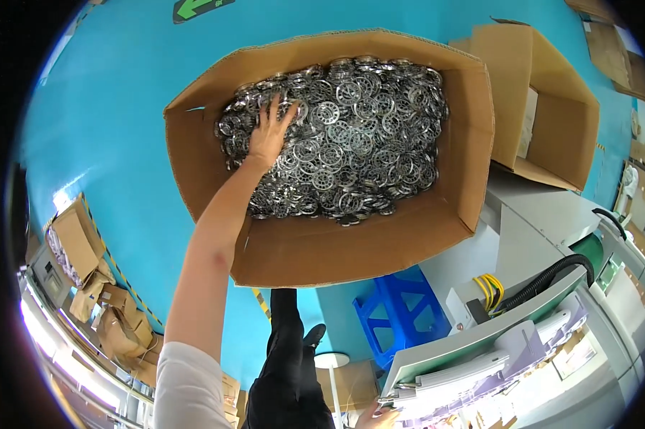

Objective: The person retrieves metal rings from a box and assembles handheld fans by fitting the rings onto each fan head by hand, placing the assembled fans in rows on the table.

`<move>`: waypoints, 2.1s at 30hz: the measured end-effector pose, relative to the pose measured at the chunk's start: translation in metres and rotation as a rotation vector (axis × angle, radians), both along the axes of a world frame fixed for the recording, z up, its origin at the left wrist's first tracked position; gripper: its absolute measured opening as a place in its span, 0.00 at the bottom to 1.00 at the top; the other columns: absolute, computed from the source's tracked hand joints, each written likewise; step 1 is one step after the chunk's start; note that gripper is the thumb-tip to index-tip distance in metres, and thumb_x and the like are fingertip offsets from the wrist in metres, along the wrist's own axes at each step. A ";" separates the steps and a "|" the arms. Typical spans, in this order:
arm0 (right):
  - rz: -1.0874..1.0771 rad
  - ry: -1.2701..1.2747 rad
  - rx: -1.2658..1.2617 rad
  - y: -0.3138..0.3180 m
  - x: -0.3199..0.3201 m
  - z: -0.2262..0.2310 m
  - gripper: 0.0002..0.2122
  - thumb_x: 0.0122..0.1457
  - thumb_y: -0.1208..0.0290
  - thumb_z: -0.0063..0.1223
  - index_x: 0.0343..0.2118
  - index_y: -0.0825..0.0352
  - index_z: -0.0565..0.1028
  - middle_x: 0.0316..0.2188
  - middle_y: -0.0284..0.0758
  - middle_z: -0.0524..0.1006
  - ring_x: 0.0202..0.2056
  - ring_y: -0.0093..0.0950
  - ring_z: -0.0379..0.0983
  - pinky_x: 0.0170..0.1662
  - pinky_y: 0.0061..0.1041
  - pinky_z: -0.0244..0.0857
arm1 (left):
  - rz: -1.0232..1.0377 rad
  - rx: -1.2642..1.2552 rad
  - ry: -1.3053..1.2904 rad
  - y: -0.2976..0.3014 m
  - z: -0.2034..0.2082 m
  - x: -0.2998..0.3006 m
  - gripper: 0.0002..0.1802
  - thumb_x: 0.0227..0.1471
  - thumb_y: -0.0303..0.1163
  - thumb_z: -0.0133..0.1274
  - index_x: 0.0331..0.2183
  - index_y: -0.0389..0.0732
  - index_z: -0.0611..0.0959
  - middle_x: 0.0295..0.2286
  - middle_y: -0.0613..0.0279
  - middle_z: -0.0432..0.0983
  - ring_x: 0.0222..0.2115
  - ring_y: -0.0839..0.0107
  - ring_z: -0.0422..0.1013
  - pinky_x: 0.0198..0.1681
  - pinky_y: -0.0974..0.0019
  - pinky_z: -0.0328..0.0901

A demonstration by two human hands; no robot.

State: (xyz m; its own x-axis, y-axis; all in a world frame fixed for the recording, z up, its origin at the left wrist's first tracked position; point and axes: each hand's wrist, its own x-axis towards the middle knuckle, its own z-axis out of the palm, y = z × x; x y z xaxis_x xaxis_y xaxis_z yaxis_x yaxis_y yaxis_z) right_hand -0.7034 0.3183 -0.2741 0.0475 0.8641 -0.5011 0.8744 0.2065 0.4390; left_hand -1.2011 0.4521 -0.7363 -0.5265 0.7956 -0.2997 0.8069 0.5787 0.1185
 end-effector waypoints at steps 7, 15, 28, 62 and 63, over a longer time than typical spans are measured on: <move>0.309 0.087 0.031 0.002 -0.007 0.001 0.38 0.53 0.62 0.59 0.57 0.87 0.55 0.35 0.58 0.74 0.32 0.52 0.73 0.38 0.46 0.68 | -0.294 -0.121 0.098 0.060 0.016 0.006 0.57 0.42 0.16 0.56 0.65 0.66 0.46 0.64 0.46 0.40 0.60 0.39 0.50 0.56 0.38 0.59; 0.107 0.160 0.025 0.002 -0.004 -0.001 0.26 0.53 0.63 0.58 0.47 0.82 0.67 0.23 0.41 0.72 0.22 0.42 0.70 0.29 0.41 0.65 | -0.059 -0.109 -0.384 0.057 0.017 0.003 0.49 0.38 0.26 0.65 0.61 0.57 0.61 0.56 0.47 0.56 0.54 0.41 0.59 0.51 0.43 0.65; -0.249 0.407 0.149 0.011 -0.041 0.001 0.14 0.55 0.65 0.60 0.30 0.70 0.69 0.19 0.38 0.69 0.18 0.34 0.68 0.20 0.30 0.62 | 0.002 0.001 -0.145 0.025 0.000 0.030 0.41 0.46 0.16 0.49 0.61 0.55 0.63 0.61 0.53 0.51 0.53 0.50 0.59 0.50 0.46 0.62; 0.004 0.189 0.248 0.002 -0.035 -0.011 0.12 0.56 0.73 0.57 0.28 0.68 0.62 0.20 0.36 0.59 0.22 0.35 0.59 0.24 0.33 0.52 | 0.018 0.012 -0.392 0.019 0.031 0.061 0.50 0.40 0.30 0.65 0.62 0.54 0.57 0.51 0.40 0.61 0.42 0.44 0.71 0.39 0.50 0.74; 0.064 0.183 0.214 0.004 -0.034 -0.010 0.12 0.56 0.73 0.57 0.29 0.69 0.63 0.20 0.36 0.59 0.22 0.35 0.59 0.24 0.32 0.52 | 0.024 0.026 -0.374 0.020 0.028 0.064 0.50 0.40 0.30 0.65 0.62 0.54 0.57 0.52 0.40 0.60 0.42 0.43 0.71 0.40 0.50 0.74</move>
